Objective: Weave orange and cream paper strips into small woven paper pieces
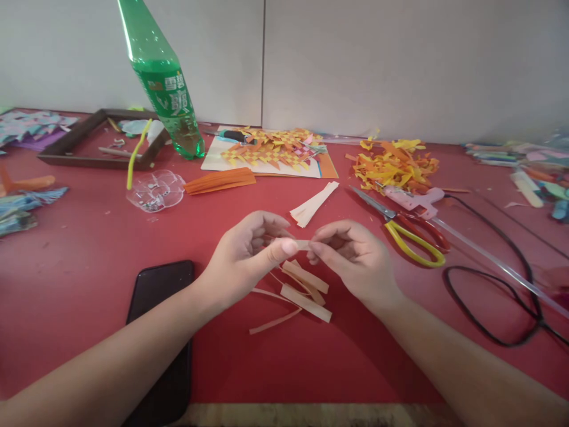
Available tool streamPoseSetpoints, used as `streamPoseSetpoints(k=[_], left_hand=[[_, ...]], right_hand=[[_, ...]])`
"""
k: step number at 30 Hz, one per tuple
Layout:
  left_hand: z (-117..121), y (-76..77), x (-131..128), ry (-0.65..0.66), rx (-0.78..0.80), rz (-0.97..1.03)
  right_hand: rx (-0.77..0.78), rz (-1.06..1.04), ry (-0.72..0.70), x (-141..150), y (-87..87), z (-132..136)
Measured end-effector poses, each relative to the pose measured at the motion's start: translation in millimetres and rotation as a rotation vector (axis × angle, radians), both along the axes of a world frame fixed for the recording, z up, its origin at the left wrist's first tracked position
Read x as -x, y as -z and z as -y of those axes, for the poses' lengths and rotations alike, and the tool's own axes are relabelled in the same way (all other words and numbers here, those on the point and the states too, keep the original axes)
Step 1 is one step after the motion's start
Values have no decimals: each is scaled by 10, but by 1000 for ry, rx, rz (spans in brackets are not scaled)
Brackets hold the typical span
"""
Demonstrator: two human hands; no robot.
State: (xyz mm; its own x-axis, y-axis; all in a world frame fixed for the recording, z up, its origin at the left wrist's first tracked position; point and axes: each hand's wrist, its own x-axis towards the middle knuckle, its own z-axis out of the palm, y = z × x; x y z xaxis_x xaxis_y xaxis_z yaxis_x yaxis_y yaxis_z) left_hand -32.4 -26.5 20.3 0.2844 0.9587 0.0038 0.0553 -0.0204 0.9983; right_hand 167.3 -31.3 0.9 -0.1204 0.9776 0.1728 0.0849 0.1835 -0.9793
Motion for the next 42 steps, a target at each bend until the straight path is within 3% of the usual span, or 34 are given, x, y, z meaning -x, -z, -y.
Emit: streamPoseSetpoints(k=[5,31,42], left_hand=[[-14,48,-16,-99,-50,-56],[-39,44,-3,-182,32,72],[-51,8,14,-197,210,222]], right_hand=[[-37,28,8,4,17,9],[67,-43,37,26,-43,-17],[62,-125,43,-36,6,-50]])
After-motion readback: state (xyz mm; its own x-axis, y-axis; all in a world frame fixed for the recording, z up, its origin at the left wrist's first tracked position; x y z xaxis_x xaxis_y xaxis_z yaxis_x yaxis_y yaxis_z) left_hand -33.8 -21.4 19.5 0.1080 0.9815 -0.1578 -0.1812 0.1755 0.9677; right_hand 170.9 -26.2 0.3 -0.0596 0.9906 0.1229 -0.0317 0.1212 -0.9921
